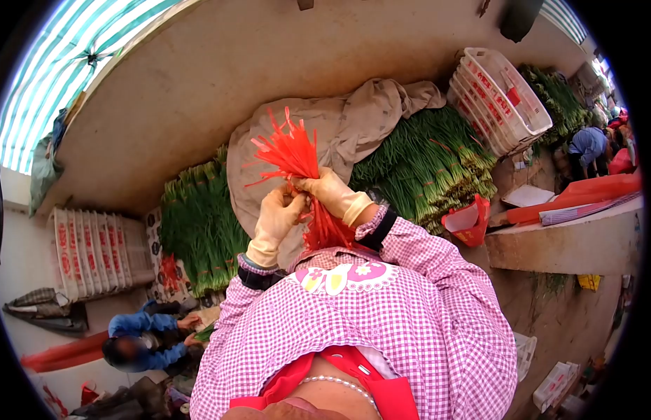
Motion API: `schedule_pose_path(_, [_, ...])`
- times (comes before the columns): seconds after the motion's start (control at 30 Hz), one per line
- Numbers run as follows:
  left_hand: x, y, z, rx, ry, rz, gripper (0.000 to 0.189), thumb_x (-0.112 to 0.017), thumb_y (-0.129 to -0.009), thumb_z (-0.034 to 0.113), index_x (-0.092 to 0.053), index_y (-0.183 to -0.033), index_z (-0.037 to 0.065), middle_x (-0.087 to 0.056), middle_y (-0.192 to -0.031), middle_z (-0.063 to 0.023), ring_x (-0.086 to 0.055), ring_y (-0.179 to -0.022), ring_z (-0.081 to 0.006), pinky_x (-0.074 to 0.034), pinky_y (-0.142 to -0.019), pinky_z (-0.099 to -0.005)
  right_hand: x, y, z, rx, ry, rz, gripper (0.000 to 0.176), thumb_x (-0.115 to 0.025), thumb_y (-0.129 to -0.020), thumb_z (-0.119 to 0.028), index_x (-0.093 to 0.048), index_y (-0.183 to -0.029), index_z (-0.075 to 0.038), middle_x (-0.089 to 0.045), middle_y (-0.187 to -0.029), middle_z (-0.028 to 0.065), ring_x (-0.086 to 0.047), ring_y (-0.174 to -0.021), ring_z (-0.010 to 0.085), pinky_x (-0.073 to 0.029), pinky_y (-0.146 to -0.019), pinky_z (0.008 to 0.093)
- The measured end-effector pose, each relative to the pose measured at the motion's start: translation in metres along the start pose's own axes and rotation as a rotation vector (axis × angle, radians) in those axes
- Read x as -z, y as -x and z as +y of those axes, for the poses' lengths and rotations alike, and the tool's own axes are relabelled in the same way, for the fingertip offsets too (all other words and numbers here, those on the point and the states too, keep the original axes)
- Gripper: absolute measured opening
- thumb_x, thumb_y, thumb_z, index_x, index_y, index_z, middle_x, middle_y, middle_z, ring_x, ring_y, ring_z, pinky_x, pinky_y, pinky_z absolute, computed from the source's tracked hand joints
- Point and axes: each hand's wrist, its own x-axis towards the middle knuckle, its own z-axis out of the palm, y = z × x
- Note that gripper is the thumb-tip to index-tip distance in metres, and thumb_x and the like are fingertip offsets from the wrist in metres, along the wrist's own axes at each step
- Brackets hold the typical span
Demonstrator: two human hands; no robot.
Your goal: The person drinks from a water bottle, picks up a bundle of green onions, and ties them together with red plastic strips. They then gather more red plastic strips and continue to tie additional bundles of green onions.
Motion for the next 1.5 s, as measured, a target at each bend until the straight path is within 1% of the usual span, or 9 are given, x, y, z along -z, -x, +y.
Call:
schedule_pose_path(0.27, [0.023,-0.013,-0.018,0.267,0.785,-0.222,0.018,-0.058,-0.092,0.022,-0.057,-0.095,0.004,-0.065,-0.074,-0.0072,-0.054,-0.051,-0.0133,-0.043,-0.048,-0.0248,0.007,-0.002,0.013,0.161,0.106,-0.021,0.016,-0.062,-0.090,-0.015,-0.063,-0.100,-0.002,-0.064,-0.087,0.0027,-0.056,-0.067,0.0095,-0.045,-0.058,0.0228])
schedule_pose_path(0.37, [0.028,-0.018,-0.043,0.428,1.086,-0.025,0.020,-0.060,-0.091,0.024,-0.058,-0.097,0.005,-0.065,-0.076,-0.0063,-0.056,-0.060,-0.0143,-0.044,-0.054,-0.0260,-0.002,0.011,-0.013,0.016,0.118,0.017,0.019,-0.062,-0.089,-0.018,-0.063,-0.102,-0.003,-0.064,-0.085,0.0031,-0.054,-0.059,0.0101,-0.043,-0.051,0.0223])
schedule_pose_path(0.53, [0.027,-0.005,-0.027,0.290,1.011,0.083,0.027,-0.062,-0.091,0.022,-0.056,-0.111,0.005,-0.064,-0.100,-0.0066,-0.058,-0.068,-0.0149,-0.045,-0.058,-0.0264,-0.001,0.014,-0.017,0.010,0.130,-0.045,0.025,-0.062,-0.090,-0.021,-0.063,-0.107,-0.003,-0.063,-0.086,0.0041,-0.052,-0.053,0.0112,-0.042,-0.047,0.0219])
schedule_pose_path(0.6, [0.026,-0.004,-0.031,0.209,1.012,-0.296,0.032,-0.062,-0.090,0.019,-0.053,-0.118,0.006,-0.061,-0.106,-0.0042,-0.059,-0.071,-0.0116,-0.047,-0.061,-0.0251,-0.007,0.017,-0.021,-0.011,0.090,-0.063,0.026,-0.062,-0.090,-0.021,-0.062,-0.109,-0.002,-0.064,-0.087,0.0048,-0.054,-0.054,0.0119,-0.044,-0.049,0.0219])
schedule_pose_path(0.97, [0.018,0.002,-0.037,0.197,1.009,-0.366,0.035,-0.065,-0.089,0.016,-0.054,-0.121,0.006,-0.063,-0.097,0.0004,-0.059,-0.074,-0.0065,-0.052,-0.070,-0.0241,-0.009,0.019,-0.020,-0.115,-0.109,-0.086,0.030,-0.059,-0.092,-0.020,-0.061,-0.115,-0.001,-0.066,-0.109,0.0085,-0.063,-0.092,0.0147,-0.051,-0.069,0.0238])
schedule_pose_path(1.1, [0.024,0.000,-0.046,0.154,0.939,-0.195,0.026,-0.065,-0.089,0.012,-0.057,-0.112,0.004,-0.061,-0.090,-0.0010,-0.056,-0.064,-0.0078,-0.049,-0.060,-0.0210,0.002,0.011,-0.014,-0.045,-0.045,-0.062,0.031,-0.059,-0.092,-0.021,-0.060,-0.117,-0.001,-0.065,-0.115,0.0090,-0.063,-0.098,0.0168,-0.052,-0.067,0.0237])
schedule_pose_path(1.2, [0.029,0.001,-0.048,0.029,0.705,0.241,0.020,-0.064,-0.090,0.012,-0.061,-0.108,0.003,-0.063,-0.087,-0.0001,-0.053,-0.059,-0.0046,-0.044,-0.053,-0.0169,0.002,0.011,-0.017,0.018,0.061,-0.086,0.034,-0.060,-0.092,-0.022,-0.059,-0.118,0.000,-0.063,-0.118,0.0091,-0.062,-0.103,0.0187,-0.052,-0.064,0.0236])
schedule_pose_path(1.37, [0.022,0.016,-0.006,-0.204,0.498,0.332,0.011,-0.067,-0.087,0.006,-0.066,-0.097,0.001,-0.060,-0.075,0.0057,-0.048,-0.061,-0.0003,-0.038,-0.053,-0.0164,-0.004,0.013,-0.018,-0.109,-0.165,-0.053,0.035,-0.060,-0.093,-0.027,-0.059,-0.119,-0.003,-0.065,-0.101,0.0024,-0.061,-0.096,0.0160,-0.055,-0.059,0.0284])
schedule_pose_path(1.5, [0.007,0.014,0.002,-0.277,0.350,0.134,0.016,-0.068,-0.085,0.001,-0.066,-0.101,-0.001,-0.062,-0.078,0.0028,-0.053,-0.065,-0.0028,-0.041,-0.054,-0.0179,-0.003,0.009,-0.014,-0.104,-0.167,-0.078,0.035,-0.059,-0.093,-0.028,-0.058,-0.119,-0.004,-0.066,-0.096,0.0016,-0.063,-0.086,0.0138,-0.053,-0.055,0.0264])
